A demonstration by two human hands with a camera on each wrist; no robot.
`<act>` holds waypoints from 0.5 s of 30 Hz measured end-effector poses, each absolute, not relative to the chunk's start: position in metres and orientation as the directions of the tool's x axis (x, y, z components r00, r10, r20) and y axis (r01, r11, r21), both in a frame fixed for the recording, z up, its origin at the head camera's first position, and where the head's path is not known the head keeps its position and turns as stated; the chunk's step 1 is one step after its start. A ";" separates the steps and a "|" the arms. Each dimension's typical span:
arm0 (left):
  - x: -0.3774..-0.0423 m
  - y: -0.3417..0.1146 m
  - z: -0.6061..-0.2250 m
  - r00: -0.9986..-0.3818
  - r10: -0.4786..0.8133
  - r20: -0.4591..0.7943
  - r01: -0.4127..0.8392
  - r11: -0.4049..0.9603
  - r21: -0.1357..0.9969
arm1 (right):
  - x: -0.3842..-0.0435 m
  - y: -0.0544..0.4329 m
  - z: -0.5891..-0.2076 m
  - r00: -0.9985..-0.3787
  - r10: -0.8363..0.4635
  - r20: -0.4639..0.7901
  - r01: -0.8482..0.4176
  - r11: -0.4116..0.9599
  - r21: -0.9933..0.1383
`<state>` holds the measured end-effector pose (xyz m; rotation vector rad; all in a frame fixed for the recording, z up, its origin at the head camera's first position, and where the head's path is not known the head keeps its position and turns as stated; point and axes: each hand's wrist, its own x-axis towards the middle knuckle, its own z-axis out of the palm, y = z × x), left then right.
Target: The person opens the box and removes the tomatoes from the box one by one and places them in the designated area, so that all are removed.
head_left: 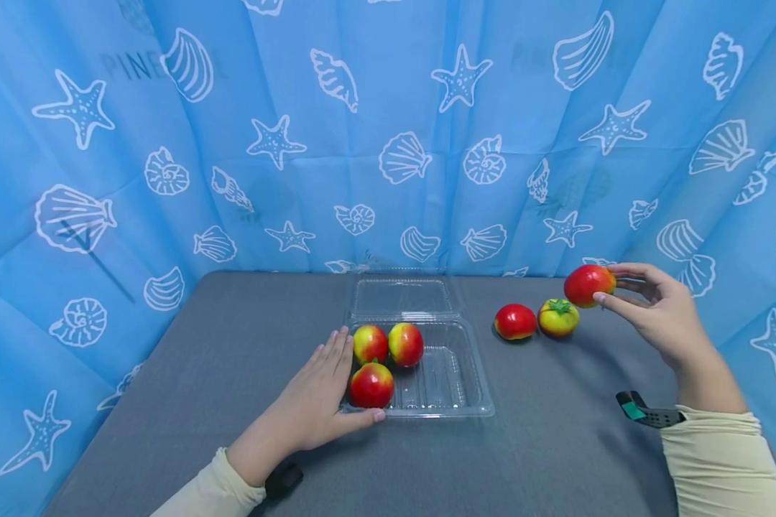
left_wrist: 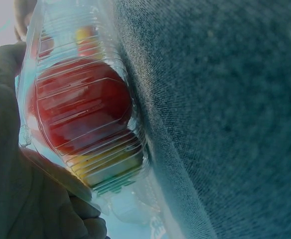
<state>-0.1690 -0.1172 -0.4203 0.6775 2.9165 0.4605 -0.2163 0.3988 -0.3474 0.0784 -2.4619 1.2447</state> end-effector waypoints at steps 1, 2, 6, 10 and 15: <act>-0.169 -0.117 -0.420 -0.894 0.446 -0.039 0.412 0.855 0.316 | -0.217 0.402 -0.348 -0.928 0.129 0.350 -0.203 0.614 -0.763; -0.169 -0.117 -0.420 -0.894 0.445 -0.040 0.412 0.855 0.315 | -0.217 0.404 -0.349 -0.929 0.138 0.344 -0.189 0.623 -0.759; -0.169 -0.117 -0.421 -0.895 0.444 -0.043 0.410 0.857 0.311 | -0.220 0.414 -0.355 -0.934 0.174 0.312 -0.130 0.649 -0.750; -0.169 -0.117 -0.421 -0.894 0.445 -0.043 0.412 0.858 0.307 | -0.221 0.423 -0.361 -0.941 0.210 0.266 -0.064 0.661 -0.748; -0.169 -0.117 -0.421 -0.895 0.444 -0.042 0.412 0.859 0.304 | -0.224 0.433 -0.370 -0.946 0.234 0.222 -0.011 0.666 -0.746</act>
